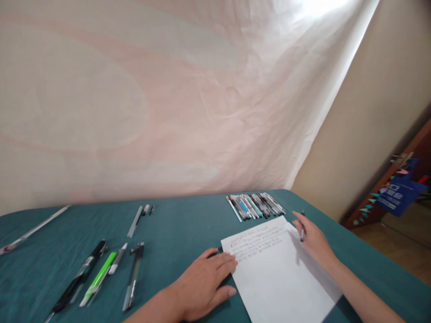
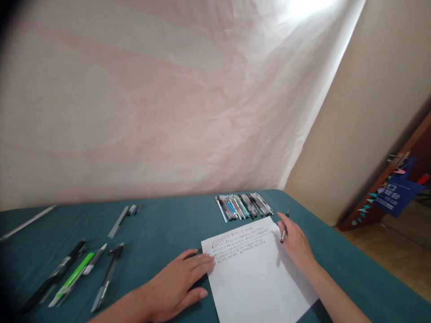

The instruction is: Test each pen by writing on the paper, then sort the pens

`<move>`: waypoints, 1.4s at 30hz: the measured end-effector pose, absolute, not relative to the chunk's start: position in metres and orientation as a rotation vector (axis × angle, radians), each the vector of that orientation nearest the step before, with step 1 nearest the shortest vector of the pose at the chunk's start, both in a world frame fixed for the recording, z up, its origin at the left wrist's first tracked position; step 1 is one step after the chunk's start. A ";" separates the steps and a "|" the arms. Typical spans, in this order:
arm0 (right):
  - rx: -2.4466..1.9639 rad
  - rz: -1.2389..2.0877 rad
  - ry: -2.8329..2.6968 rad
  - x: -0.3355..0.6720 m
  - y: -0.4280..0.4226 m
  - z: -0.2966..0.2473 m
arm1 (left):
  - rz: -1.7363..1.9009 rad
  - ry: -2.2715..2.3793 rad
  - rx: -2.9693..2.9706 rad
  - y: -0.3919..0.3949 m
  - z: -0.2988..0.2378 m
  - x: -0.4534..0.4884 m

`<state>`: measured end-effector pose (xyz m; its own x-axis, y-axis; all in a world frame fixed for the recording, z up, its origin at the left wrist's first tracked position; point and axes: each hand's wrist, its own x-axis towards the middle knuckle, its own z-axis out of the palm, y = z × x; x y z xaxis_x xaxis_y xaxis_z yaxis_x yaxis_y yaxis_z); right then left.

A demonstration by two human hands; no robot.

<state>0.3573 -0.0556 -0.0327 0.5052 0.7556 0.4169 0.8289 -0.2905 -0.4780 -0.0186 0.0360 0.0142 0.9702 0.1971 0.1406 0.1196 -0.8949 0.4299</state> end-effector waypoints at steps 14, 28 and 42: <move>-1.665 0.506 -1.013 0.322 -0.061 -0.028 | 0.294 0.057 2.769 0.034 0.021 -0.016; -1.877 0.206 -1.187 0.342 -0.053 -0.047 | 0.342 0.060 2.800 0.034 0.019 -0.014; -1.930 0.108 -1.343 0.345 -0.054 -0.047 | 0.398 0.036 2.795 0.034 0.020 -0.012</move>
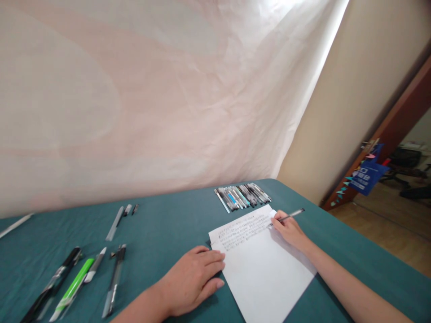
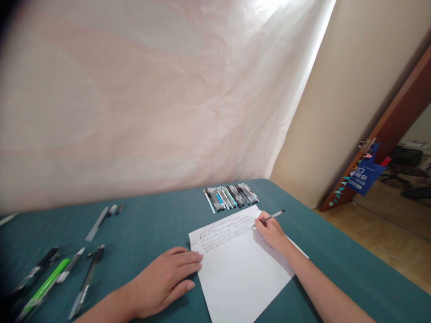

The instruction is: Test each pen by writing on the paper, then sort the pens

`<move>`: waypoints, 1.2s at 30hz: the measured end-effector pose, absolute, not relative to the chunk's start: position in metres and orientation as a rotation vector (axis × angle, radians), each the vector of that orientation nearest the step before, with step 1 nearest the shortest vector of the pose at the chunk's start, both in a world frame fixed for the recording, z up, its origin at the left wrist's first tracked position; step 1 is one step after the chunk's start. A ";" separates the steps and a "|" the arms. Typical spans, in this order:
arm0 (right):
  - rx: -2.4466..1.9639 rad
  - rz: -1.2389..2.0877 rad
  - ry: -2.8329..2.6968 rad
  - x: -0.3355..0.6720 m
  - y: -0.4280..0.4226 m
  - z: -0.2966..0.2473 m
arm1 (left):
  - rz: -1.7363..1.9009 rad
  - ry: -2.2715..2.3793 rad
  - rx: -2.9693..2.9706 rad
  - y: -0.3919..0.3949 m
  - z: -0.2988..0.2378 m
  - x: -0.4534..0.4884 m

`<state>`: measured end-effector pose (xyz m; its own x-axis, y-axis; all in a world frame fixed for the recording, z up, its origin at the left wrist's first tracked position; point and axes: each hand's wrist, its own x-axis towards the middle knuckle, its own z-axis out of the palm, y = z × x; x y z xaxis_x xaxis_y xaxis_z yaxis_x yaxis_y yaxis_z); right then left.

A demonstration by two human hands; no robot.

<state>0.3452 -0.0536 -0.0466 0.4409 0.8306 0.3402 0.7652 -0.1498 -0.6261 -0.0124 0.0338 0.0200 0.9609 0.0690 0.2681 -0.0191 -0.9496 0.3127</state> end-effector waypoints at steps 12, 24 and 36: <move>-1.931 0.088 -1.347 0.341 -0.055 -0.042 | 0.279 0.083 2.801 0.032 0.023 -0.013; -1.896 0.123 -1.243 0.338 -0.057 -0.039 | 0.321 0.075 2.791 0.033 0.020 -0.014; -2.040 -0.096 -1.297 0.377 -0.073 -0.053 | 0.490 0.132 2.802 0.035 0.013 -0.018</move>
<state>0.3771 -0.0733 -0.0526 0.4941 0.7651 0.4128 0.8176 -0.2475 -0.5199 -0.0177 0.0351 0.0129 0.9380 0.1388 0.3177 0.0393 -0.9530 0.3005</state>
